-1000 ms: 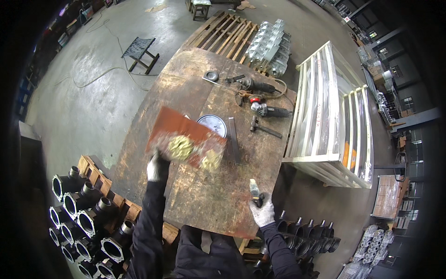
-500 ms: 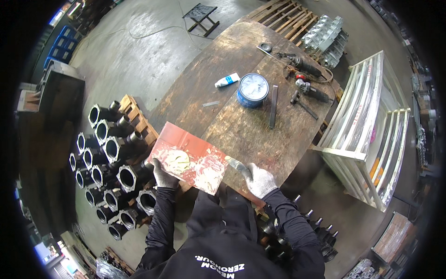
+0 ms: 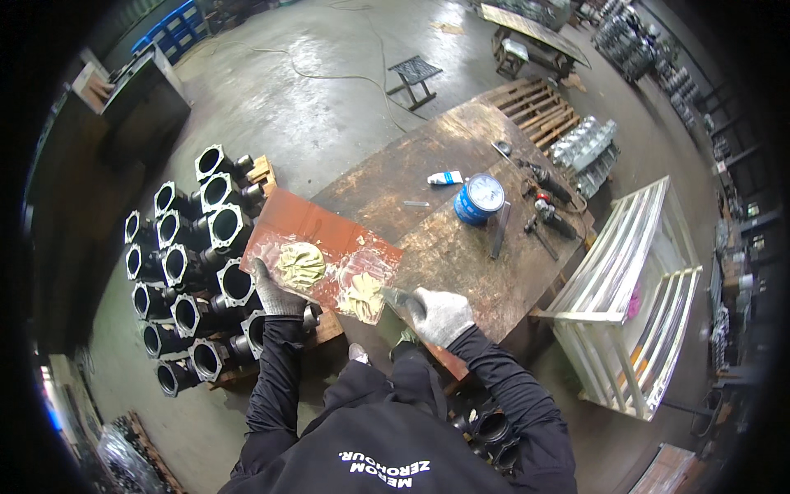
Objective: The person applies a yellow paste to a black metal manifold using a small spatula, then places the manifold on a pallet with other similar parts. The person then cleans the spatula with a white cloth.
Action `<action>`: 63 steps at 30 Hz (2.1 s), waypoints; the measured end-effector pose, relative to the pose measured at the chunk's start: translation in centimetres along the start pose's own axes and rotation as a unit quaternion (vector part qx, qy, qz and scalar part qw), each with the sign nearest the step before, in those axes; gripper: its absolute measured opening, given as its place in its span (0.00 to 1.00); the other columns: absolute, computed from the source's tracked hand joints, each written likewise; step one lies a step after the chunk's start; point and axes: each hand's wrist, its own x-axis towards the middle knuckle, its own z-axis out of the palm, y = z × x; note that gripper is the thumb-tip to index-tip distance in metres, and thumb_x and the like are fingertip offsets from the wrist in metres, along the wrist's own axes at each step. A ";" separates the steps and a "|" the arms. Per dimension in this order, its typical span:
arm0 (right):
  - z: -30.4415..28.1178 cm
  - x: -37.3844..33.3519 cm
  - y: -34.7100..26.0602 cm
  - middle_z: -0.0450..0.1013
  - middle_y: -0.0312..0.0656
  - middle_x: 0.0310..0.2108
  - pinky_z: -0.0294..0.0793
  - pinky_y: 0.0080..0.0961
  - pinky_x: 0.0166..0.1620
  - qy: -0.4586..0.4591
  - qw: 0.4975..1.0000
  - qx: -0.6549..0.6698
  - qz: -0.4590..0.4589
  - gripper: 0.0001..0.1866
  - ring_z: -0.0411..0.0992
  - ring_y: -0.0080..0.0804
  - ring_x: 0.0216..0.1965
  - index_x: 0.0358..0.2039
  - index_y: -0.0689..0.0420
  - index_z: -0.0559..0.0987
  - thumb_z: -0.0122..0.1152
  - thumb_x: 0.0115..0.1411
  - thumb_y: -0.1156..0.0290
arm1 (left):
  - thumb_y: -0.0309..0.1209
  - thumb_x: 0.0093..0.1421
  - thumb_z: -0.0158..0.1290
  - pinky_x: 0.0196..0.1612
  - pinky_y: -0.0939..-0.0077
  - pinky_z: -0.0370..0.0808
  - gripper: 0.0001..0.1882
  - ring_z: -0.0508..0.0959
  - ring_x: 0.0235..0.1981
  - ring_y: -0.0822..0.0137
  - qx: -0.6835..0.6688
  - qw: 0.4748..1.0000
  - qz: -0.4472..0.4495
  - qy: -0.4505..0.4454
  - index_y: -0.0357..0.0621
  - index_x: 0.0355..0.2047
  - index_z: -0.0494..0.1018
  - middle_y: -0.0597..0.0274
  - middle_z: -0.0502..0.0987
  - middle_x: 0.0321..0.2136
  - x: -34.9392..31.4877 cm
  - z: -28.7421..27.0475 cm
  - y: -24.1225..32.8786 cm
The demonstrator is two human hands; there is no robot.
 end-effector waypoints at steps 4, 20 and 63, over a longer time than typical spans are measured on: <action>1.3 -1.9 -6.0 0.78 0.48 0.27 0.77 0.45 0.35 -0.029 0.999 0.009 -0.029 0.12 0.79 0.52 0.32 0.37 0.51 0.80 0.58 0.64 0.57 | 0.59 0.70 0.44 0.57 0.45 0.75 0.32 0.76 0.54 0.47 -0.027 0.999 0.027 -0.011 0.45 0.59 0.66 0.50 0.75 0.54 -1.9 -0.4 4.3; -0.9 3.1 -11.3 0.78 0.47 0.26 0.77 0.43 0.34 0.019 0.990 -0.057 -0.125 0.10 0.79 0.49 0.30 0.38 0.50 0.82 0.58 0.63 0.60 | 0.60 0.69 0.44 0.57 0.45 0.75 0.33 0.76 0.54 0.47 -0.066 0.991 0.119 -0.011 0.45 0.60 0.66 0.49 0.73 0.56 -8.3 -2.1 10.9; -2.5 8.4 -12.9 0.78 0.49 0.22 0.78 0.46 0.32 0.105 0.981 -0.046 -0.156 0.14 0.79 0.52 0.26 0.41 0.56 0.71 0.59 0.64 0.60 | 0.63 0.70 0.39 0.58 0.44 0.75 0.37 0.75 0.56 0.46 -0.095 0.986 0.127 0.059 0.44 0.63 0.63 0.49 0.72 0.58 -10.4 2.3 11.8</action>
